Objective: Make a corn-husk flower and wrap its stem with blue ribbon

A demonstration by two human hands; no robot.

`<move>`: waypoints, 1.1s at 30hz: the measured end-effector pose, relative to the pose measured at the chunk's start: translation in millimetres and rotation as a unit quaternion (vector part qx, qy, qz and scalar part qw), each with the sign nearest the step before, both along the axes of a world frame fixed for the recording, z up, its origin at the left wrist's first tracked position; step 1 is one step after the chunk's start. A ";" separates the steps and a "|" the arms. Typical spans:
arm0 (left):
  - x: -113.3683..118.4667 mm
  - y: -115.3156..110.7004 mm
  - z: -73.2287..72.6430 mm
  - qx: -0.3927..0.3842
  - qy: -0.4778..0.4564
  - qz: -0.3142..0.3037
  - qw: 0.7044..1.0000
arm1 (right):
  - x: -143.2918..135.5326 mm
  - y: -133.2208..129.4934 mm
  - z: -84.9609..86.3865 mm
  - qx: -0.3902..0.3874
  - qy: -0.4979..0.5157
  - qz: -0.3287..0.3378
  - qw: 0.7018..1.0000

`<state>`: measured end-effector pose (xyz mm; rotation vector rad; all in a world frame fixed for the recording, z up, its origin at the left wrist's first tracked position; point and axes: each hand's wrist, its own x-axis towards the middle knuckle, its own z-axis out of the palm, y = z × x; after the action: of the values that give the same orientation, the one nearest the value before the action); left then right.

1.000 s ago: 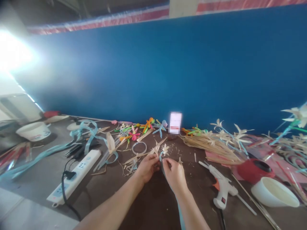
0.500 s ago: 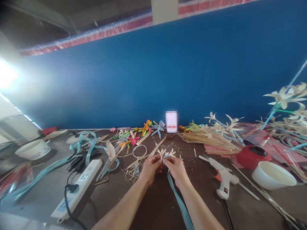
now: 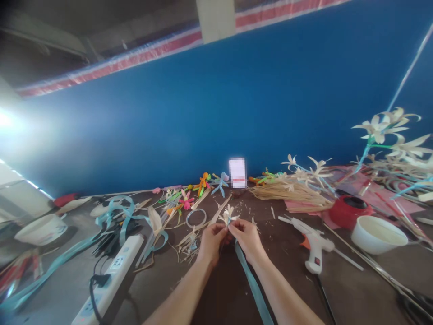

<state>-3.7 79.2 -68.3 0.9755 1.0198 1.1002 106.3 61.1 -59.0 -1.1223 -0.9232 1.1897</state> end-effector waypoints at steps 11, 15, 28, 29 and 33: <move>-3.0 6.0 -5.3 -0.051 -0.055 -0.014 0.997 | 0.7 1.4 -0.7 0.016 -0.052 -0.017 0.998; -3.0 5.3 -4.5 -0.044 -0.047 -0.005 0.998 | 0.6 2.0 -3.3 0.021 -0.055 -0.021 0.998; -2.9 1.0 5.6 -0.060 -0.058 -0.023 0.996 | 1.2 2.6 -3.3 0.023 -0.054 -0.007 0.998; -2.9 1.3 5.1 -0.056 -0.051 -0.016 0.997 | 1.3 2.9 -3.9 0.026 -0.058 -0.006 0.998; -2.7 2.6 2.8 -0.037 -0.024 0.008 0.999 | 1.5 3.1 -5.5 0.034 -0.090 -0.004 0.995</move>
<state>-6.4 81.8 -65.4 0.8799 1.0233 1.0859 107.8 64.1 -64.6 -1.1910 -1.0877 1.0548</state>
